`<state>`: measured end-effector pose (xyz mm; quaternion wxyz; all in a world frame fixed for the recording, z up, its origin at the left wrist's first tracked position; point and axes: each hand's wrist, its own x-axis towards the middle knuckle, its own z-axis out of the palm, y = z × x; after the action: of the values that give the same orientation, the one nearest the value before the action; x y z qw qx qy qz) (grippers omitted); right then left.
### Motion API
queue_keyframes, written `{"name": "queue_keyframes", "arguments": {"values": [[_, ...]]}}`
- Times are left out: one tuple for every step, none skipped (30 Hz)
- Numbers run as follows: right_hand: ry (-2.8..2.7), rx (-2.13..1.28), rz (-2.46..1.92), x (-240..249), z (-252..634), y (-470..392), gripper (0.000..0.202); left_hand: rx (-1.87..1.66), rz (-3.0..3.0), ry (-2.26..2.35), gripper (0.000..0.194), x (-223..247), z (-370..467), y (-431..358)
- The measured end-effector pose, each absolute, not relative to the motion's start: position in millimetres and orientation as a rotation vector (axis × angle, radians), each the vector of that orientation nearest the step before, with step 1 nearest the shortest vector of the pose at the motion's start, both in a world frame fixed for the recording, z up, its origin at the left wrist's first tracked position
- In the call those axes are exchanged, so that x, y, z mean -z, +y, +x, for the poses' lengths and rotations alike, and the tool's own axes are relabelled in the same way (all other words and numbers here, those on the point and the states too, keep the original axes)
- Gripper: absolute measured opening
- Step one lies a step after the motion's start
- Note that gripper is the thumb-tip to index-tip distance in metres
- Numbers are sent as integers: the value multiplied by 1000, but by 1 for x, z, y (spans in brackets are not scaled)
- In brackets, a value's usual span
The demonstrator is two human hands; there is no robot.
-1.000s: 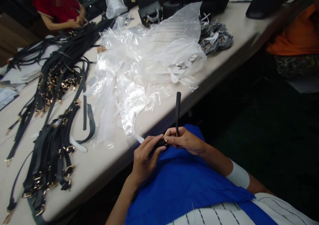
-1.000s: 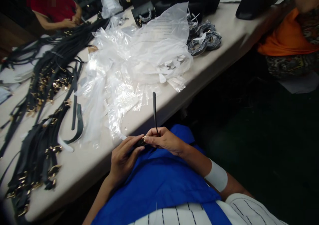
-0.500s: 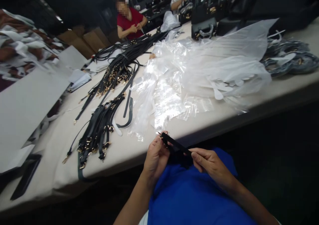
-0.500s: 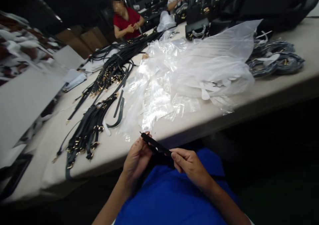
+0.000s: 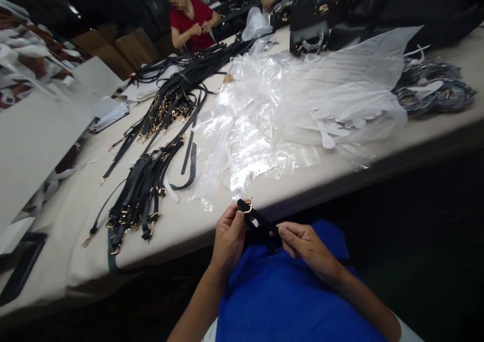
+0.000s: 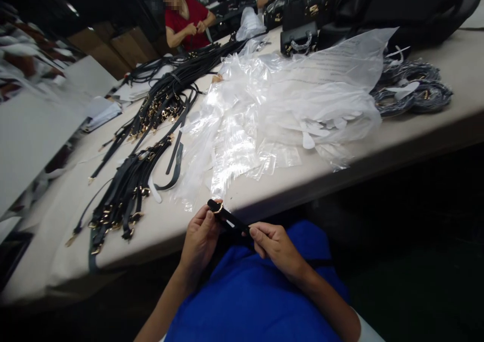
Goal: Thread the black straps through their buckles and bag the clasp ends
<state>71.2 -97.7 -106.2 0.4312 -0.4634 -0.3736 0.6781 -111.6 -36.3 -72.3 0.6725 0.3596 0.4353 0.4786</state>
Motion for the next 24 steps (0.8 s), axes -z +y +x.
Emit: {"name": "queue_keyframes", "arguments": {"values": [[-930,-1674,-1151,105,71,-97,40,-1017,971,1039,26,74,-111,-38],[-922,-1655,-1145,105,71,-96,39,-939,1128,1080,26,76,-109,-40],[-903,-1634,-1137,104,71,-95,38,-845,1264,1093,25,78,-107,-42],[-873,-1611,-1129,105,71,-93,37,-752,1365,1081,25,80,-104,-43],[-832,-1588,-1122,105,71,-92,35,-678,1429,1057,26,81,-101,-44],[-786,-1567,-1116,107,71,-91,33,-630,1461,1033,27,81,-98,-45],[-743,-1547,-1109,108,71,-90,30,-599,1471,1017,30,82,-95,-46],[-707,-1528,-1103,109,71,-89,27,-589,1461,1012,33,82,-93,-47],[-685,-1509,-1101,110,71,-89,25,-588,1433,1011,37,83,-91,-48],[-685,-1484,-1107,110,72,-89,23,-596,1390,1006,40,84,-90,-49],[-712,-1445,-1124,110,72,-89,22,-601,1338,989,43,86,-89,-50],[-758,-1393,-1152,109,73,-90,22,-604,1286,964,45,89,-89,-51],[-818,-1329,-1189,107,73,-91,22,-608,1238,935,45,92,-89,-52],[-885,-1260,-1229,106,73,-91,23,-612,1196,910,44,95,-90,-53],[-944,-1200,-1261,105,73,-92,24,-622,1156,897,41,99,-90,-54],[-984,-1161,-1275,104,74,-92,26,-638,1115,896,38,102,-91,-55],[-1001,-1157,-1265,103,75,-92,27,-655,1066,903,35,105,-91,-55],[-1002,-1191,-1233,103,76,-92,28,-680,1009,913,31,107,-91,-56],[-992,-1255,-1182,103,79,-91,29,-715,946,920,26,109,-91,-55],[-976,-1336,-1125,103,82,-91,30,-757,886,919,22,109,-91,-55],[-962,-1415,-1079,104,86,-90,31,-805,835,911,18,108,-91,-54],[-957,-1479,-1055,105,91,-90,33,-850,798,899,16,107,-92,-53],[-957,-1521,-1058,106,96,-91,34,-890,778,887,15,106,-93,-51],[-958,-1543,-1082,106,101,-92,35,-928,772,876,15,105,-94,-49]]}}
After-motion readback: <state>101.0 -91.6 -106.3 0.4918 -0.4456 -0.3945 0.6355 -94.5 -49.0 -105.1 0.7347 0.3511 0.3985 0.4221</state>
